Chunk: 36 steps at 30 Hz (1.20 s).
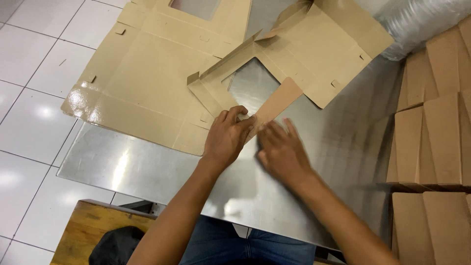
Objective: The person folds a flat cardboard sheet into a box with a clear window, tucks and locks the side flaps, and closes the top flaps. The finished box is placed on the metal table next to other flat sheets.
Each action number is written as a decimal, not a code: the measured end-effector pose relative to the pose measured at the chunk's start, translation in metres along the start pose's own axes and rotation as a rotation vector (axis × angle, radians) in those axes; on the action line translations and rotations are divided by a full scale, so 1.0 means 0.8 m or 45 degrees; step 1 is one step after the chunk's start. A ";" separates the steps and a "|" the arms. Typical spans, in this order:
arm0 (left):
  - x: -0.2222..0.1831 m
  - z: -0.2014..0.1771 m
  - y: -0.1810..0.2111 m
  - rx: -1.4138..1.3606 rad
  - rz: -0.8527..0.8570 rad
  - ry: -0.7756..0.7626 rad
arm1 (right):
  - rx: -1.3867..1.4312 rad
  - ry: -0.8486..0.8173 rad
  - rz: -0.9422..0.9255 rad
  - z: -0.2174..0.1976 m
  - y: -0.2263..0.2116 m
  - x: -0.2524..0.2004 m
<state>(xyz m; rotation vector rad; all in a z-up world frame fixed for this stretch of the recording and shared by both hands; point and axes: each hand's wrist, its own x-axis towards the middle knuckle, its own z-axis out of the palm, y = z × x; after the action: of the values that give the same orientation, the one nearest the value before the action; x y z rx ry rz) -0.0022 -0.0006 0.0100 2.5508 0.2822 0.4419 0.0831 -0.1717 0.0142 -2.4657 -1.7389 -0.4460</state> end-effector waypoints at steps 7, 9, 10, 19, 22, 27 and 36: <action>-0.003 0.007 -0.007 0.050 0.057 0.008 | 0.205 0.136 -0.104 -0.013 -0.042 -0.007; 0.000 0.003 -0.003 0.059 0.055 -0.005 | 0.194 0.167 -0.071 -0.009 -0.026 -0.008; 0.001 0.000 0.000 0.062 0.039 -0.015 | 0.193 0.141 -0.025 -0.006 -0.017 -0.009; 0.003 -0.006 0.009 0.039 -0.029 -0.068 | 0.097 0.097 0.251 0.013 0.078 0.008; 0.004 -0.008 0.011 0.041 -0.042 -0.068 | 0.091 0.044 0.353 0.019 0.109 0.012; 0.003 0.001 0.009 0.063 -0.041 -0.042 | 0.132 -0.033 0.520 0.036 0.154 0.009; -0.009 0.043 0.017 0.340 -0.214 0.044 | 0.304 -0.021 0.619 0.034 0.134 0.003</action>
<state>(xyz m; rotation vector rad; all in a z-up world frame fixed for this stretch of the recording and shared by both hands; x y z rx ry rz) 0.0051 -0.0301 -0.0124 2.7497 0.5998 0.4073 0.1890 -0.2005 -0.0013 -2.5877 -1.0587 -0.1587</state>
